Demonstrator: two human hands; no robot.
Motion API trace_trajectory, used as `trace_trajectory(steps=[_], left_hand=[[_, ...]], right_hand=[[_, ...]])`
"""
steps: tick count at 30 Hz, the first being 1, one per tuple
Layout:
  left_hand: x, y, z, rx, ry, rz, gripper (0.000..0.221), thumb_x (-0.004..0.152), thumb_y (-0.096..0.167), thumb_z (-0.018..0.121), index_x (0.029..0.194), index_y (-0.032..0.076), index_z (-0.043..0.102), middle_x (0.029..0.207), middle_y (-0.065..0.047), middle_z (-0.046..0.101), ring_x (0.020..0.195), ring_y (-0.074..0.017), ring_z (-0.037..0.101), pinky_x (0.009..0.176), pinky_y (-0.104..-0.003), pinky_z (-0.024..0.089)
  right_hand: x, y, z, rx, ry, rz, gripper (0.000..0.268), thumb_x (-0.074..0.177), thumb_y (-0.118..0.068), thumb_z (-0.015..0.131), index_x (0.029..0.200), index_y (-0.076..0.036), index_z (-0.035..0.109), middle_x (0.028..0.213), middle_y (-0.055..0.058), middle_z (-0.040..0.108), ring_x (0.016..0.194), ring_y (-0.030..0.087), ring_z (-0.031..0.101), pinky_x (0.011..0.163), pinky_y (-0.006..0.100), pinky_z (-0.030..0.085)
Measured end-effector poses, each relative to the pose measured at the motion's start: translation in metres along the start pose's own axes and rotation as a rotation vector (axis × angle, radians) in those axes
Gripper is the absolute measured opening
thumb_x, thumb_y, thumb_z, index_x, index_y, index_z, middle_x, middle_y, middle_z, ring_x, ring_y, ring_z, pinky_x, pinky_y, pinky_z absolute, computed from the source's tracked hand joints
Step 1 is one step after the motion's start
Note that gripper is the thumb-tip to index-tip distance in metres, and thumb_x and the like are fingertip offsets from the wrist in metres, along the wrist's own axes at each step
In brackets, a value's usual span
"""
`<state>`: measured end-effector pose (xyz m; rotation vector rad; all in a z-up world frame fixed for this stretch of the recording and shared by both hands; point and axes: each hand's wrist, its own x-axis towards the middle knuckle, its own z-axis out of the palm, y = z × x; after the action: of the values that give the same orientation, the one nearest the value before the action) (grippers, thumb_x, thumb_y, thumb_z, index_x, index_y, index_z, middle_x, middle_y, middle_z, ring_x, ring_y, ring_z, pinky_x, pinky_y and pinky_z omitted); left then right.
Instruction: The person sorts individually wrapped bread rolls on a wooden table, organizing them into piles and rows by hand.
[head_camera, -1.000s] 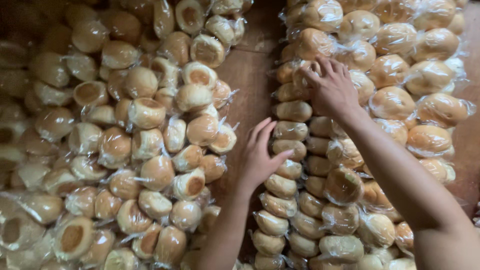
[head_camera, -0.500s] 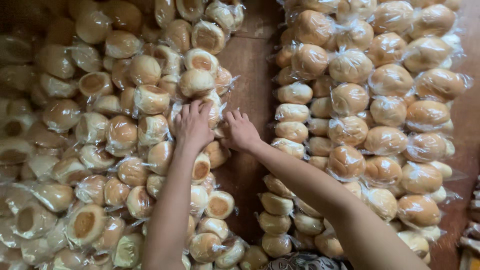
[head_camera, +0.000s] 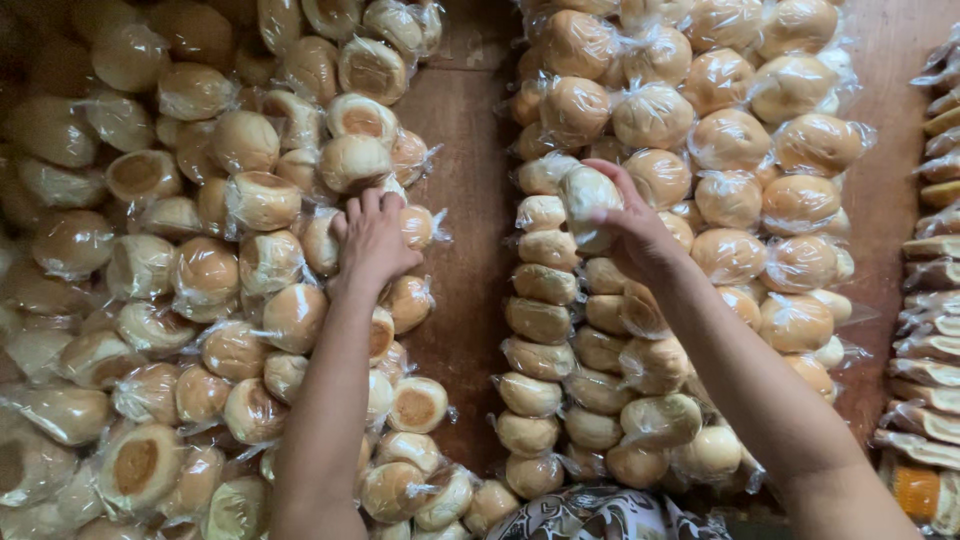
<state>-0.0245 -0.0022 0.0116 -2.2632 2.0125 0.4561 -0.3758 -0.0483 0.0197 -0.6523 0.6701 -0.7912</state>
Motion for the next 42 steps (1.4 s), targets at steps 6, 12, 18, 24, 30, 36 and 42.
trace_trajectory(steps=[6, 12, 18, 24, 30, 36, 42], left_hand=[[-0.016, 0.068, 0.018, -0.417, -0.028, 0.384, 0.084, 0.059, 0.018, 0.092, 0.132, 0.017, 0.052, 0.134, -0.010, 0.053, 0.122, -0.0375, 0.056, 0.104, -0.049, 0.049], [-0.015, 0.152, 0.055, -0.448, 0.282, 0.576, 0.086, 0.063, 0.014, 0.090, 0.138, 0.025, 0.049, 0.145, -0.006, 0.045, 0.135, -0.0356, 0.050, 0.109, -0.049, 0.049], [-0.020, 0.176, 0.069, -0.363, 0.375, 0.401, 0.107, 0.056, 0.016, 0.090, 0.151, 0.008, 0.041, 0.153, -0.017, 0.033, 0.135, -0.0365, 0.037, 0.107, -0.056, 0.038], [-0.049, 0.047, 0.043, -0.267, 0.263, 0.154, 0.058, 0.079, 0.013, 0.069, 0.136, 0.014, 0.061, 0.146, -0.008, 0.054, 0.132, -0.0321, 0.051, 0.111, -0.047, 0.046], [-0.052, -0.047, -0.003, -0.120, 0.015, 0.030, 0.071, 0.076, 0.042, 0.088, 0.134, 0.011, 0.060, 0.131, -0.014, 0.061, 0.125, -0.0358, 0.054, 0.109, -0.046, 0.045], [-0.064, -0.029, 0.005, 0.226, -0.140, 0.035, 0.070, 0.071, 0.032, 0.089, 0.134, 0.020, 0.060, 0.129, -0.009, 0.063, 0.127, -0.0314, 0.054, 0.105, -0.051, 0.044], [-0.085, -0.047, 0.016, -0.269, 0.255, 0.055, 0.070, 0.072, 0.027, 0.089, 0.136, 0.014, 0.062, 0.128, -0.013, 0.066, 0.115, -0.0358, 0.064, 0.096, -0.049, 0.054]], right_hand=[[0.033, -0.019, -0.027, -1.657, 0.008, -0.671, 0.078, 0.075, -0.026, 0.083, 0.142, -0.011, 0.046, 0.142, 0.014, 0.055, 0.128, 0.039, 0.056, 0.108, 0.048, 0.050], [0.033, -0.037, -0.034, -1.784, -0.019, -0.575, 0.054, 0.075, -0.027, 0.086, 0.126, -0.015, 0.070, 0.128, 0.016, 0.066, 0.113, 0.038, 0.063, 0.092, 0.047, 0.052], [0.014, -0.030, -0.010, -1.420, 0.298, -0.593, 0.013, 0.101, -0.014, 0.075, 0.112, -0.007, 0.074, 0.103, 0.011, 0.074, 0.092, 0.026, 0.075, 0.082, 0.035, 0.060], [-0.016, 0.082, 0.066, -1.322, -0.065, -0.542, 0.031, 0.078, -0.007, 0.074, 0.109, -0.012, 0.073, 0.103, 0.009, 0.074, 0.098, 0.029, 0.070, 0.089, 0.039, 0.057], [0.030, 0.188, 0.126, -1.846, -0.441, -0.482, 0.080, 0.070, -0.012, 0.070, 0.147, -0.021, 0.050, 0.151, 0.013, 0.048, 0.136, 0.040, 0.046, 0.097, 0.053, 0.048], [0.026, 0.191, 0.147, -1.801, -0.325, -0.261, 0.067, 0.071, -0.021, 0.078, 0.133, -0.017, 0.053, 0.138, 0.010, 0.054, 0.127, 0.036, 0.051, 0.095, 0.052, 0.050], [-0.025, 0.109, 0.110, -1.661, -0.219, -0.359, 0.067, 0.067, -0.040, 0.091, 0.117, -0.011, 0.058, 0.114, 0.013, 0.062, 0.111, 0.035, 0.057, 0.094, 0.045, 0.049]])
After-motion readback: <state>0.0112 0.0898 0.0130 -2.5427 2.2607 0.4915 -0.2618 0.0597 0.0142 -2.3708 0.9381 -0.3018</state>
